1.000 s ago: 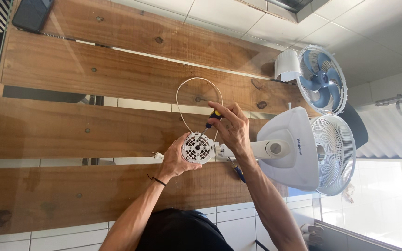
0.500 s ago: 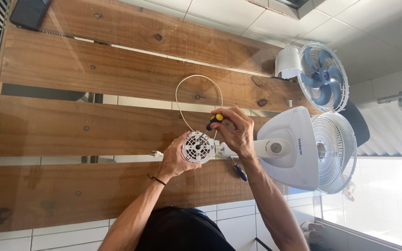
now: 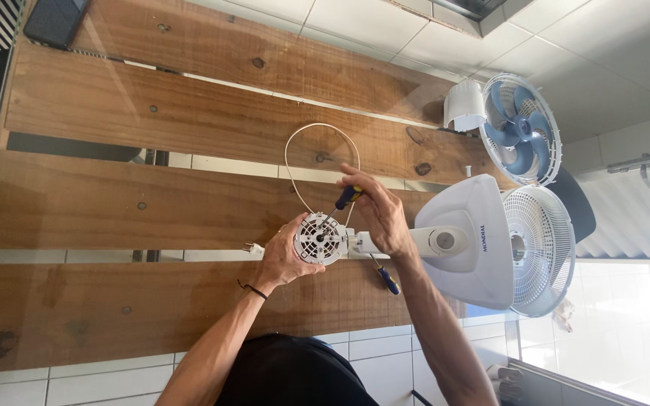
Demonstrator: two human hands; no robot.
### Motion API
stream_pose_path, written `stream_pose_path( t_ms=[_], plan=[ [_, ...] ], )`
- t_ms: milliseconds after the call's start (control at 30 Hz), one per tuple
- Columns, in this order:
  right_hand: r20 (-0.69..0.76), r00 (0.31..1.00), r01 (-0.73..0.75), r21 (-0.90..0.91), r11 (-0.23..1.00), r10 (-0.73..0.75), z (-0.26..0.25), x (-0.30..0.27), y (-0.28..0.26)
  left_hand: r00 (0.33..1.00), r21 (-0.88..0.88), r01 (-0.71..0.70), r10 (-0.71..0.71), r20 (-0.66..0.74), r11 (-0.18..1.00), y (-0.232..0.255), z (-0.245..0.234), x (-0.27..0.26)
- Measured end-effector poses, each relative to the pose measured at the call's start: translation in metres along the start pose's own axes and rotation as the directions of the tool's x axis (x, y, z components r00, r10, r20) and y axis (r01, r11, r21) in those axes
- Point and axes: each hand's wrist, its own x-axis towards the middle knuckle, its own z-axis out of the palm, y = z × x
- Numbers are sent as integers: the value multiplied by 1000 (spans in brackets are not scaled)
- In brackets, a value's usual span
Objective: The person uses a screwdriver to remove screws from the rear motor housing of a white electric fan, then detaches the housing cover and sets it aside on the table.
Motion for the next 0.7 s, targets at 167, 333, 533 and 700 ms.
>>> stream_pose_path(
  t_ms=[167, 333, 533, 700],
  plan=[
    [-269, 960, -128, -193, 973, 72, 21, -4, 8, 1000, -6, -8, 8, -1, 1000, 2, 1, 0],
    [-23, 999, -33, 169, 985, 37, 10, -2, 12, 1000, -21, -5, 5, -2, 1000, -3, 0, -2],
    [-119, 993, 45, 253, 966, -15, 19, -3, 18, 989, 59, -148, 148, 3, 987, -22, 6, 7],
    [-256, 967, -19, 6, 1000, 20, 23, 0, 31, 990, 81, -100, 91, 104, 992, -31, -1, 14]
  ],
)
